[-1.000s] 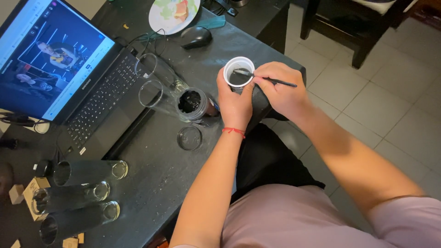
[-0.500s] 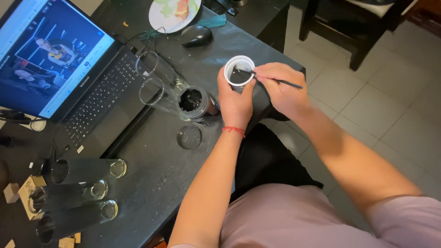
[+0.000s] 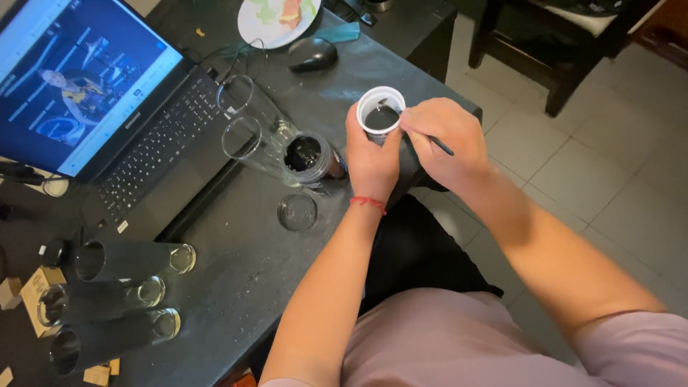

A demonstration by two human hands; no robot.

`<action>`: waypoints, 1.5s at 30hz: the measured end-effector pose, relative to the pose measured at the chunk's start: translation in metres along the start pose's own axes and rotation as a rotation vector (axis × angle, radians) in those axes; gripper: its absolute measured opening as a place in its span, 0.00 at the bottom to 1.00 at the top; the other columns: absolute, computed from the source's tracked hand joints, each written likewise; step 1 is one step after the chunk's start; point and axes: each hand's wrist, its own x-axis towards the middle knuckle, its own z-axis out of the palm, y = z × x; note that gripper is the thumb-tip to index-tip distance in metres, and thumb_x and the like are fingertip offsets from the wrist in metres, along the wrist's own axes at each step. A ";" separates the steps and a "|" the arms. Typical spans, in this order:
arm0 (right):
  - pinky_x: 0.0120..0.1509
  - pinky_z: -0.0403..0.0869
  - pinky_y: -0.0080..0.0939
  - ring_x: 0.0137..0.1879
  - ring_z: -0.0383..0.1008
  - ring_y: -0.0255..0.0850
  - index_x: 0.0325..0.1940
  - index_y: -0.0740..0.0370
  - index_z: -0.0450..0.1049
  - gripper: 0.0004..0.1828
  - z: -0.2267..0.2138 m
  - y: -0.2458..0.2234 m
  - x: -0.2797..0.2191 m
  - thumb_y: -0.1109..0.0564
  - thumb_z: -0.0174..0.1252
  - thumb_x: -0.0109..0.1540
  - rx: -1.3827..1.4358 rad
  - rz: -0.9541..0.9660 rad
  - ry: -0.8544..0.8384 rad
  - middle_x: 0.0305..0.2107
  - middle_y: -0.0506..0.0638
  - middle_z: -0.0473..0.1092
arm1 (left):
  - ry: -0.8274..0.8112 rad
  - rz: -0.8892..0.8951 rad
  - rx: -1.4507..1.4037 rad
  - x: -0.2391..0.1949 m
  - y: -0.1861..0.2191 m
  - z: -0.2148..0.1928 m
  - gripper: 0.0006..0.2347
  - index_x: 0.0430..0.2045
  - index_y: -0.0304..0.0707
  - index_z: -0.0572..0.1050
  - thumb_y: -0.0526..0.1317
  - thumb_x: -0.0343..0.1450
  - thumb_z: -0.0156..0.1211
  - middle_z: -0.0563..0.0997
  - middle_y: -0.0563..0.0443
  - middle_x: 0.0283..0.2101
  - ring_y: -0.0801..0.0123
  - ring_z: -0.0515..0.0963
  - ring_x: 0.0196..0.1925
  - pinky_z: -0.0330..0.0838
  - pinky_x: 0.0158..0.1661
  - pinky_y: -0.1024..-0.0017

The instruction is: A person is sitting at a desk, carefully painting the top rim of a tall glass with black paint using a small brush.

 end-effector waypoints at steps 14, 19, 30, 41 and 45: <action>0.42 0.75 0.39 0.35 0.76 0.40 0.38 0.69 0.78 0.02 -0.016 0.003 0.027 0.70 0.63 0.64 0.299 0.455 -0.185 0.29 0.58 0.75 | -0.029 -0.038 0.028 -0.003 0.002 -0.006 0.32 0.64 0.47 0.59 0.46 0.66 0.68 0.68 0.38 0.65 0.47 0.69 0.67 0.69 0.61 0.52; 0.45 0.69 0.36 0.43 0.74 0.39 0.38 0.57 0.80 0.06 -0.017 -0.010 0.035 0.64 0.58 0.64 -0.207 0.409 -0.324 0.36 0.43 0.75 | -0.079 0.062 -0.138 -0.001 0.001 -0.011 0.23 0.55 0.43 0.66 0.40 0.64 0.63 0.77 0.51 0.52 0.62 0.76 0.55 0.68 0.56 0.67; 0.47 0.75 0.34 0.43 0.76 0.41 0.39 0.63 0.80 0.05 -0.010 -0.009 0.029 0.69 0.64 0.64 0.023 0.425 -0.099 0.36 0.53 0.77 | -0.085 0.044 -0.120 -0.001 0.003 -0.013 0.23 0.54 0.46 0.66 0.40 0.64 0.62 0.78 0.53 0.53 0.62 0.77 0.55 0.69 0.56 0.66; 0.33 0.72 0.37 0.29 0.75 0.45 0.33 0.67 0.80 0.09 0.004 0.060 -0.036 0.64 0.75 0.61 -0.107 0.215 0.172 0.25 0.55 0.76 | -0.085 -0.052 0.023 0.000 0.006 -0.008 0.31 0.65 0.46 0.58 0.45 0.67 0.66 0.67 0.38 0.66 0.44 0.68 0.67 0.68 0.61 0.49; 0.30 0.66 0.35 0.22 0.65 0.40 0.20 0.65 0.70 0.21 0.001 0.035 -0.014 0.65 0.69 0.65 -0.061 0.283 0.124 0.16 0.51 0.67 | -0.092 -0.055 0.031 0.001 0.008 -0.008 0.32 0.65 0.45 0.57 0.45 0.67 0.66 0.66 0.37 0.66 0.43 0.67 0.67 0.68 0.61 0.48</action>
